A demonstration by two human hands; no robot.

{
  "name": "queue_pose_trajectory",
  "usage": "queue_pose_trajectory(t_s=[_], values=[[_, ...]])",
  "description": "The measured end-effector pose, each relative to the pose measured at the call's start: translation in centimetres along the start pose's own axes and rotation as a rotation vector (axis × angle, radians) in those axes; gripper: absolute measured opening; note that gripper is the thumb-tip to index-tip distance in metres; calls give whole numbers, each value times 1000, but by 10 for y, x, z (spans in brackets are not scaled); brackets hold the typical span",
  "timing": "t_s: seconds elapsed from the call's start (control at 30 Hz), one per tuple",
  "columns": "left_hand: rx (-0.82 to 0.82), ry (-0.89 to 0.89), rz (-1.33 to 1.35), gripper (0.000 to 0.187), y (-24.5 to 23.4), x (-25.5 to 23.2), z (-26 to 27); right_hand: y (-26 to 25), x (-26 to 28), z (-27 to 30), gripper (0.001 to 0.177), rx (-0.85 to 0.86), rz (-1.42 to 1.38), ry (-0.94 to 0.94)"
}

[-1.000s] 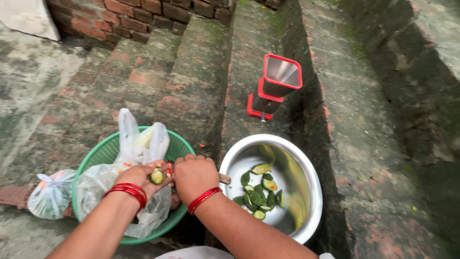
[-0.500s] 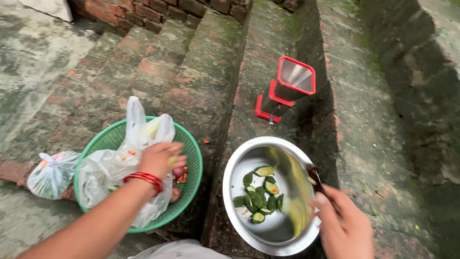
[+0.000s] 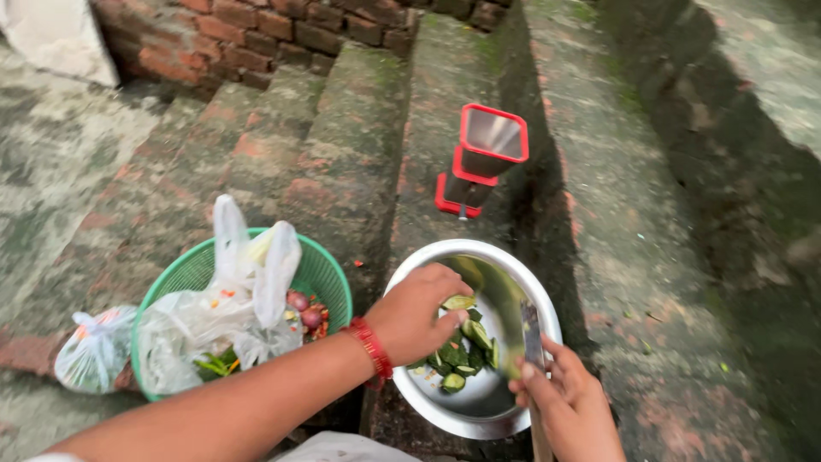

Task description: The person slices a bitter melon with a knife over a metal bowl, then picks up a small vegetable and trims it with the knife before placing it back into a green basket.

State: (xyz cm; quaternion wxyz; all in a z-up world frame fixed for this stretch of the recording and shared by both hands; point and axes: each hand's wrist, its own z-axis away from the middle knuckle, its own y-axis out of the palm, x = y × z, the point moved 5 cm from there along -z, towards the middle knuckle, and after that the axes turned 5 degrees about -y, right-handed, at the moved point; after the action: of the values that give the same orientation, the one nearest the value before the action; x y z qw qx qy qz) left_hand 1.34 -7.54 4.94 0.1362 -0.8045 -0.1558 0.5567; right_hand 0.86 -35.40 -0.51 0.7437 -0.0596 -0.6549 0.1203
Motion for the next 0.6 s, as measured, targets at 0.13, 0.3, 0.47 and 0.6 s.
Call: queue_pose_trajectory(t_s=[0.13,0.3,0.47,0.6], values=[[265,-297,48,40,53,9,-31,19,33,12,60,-71,438,158],[79,-917,728,44,92,51,-11,26,90,29,47,-142,495,-773],[156,-373,121,41,89,1,36,32,28,16,57,97,23,143],[217,93,-479,60,77,-25,33,29,18,22,53,190,-434,230]])
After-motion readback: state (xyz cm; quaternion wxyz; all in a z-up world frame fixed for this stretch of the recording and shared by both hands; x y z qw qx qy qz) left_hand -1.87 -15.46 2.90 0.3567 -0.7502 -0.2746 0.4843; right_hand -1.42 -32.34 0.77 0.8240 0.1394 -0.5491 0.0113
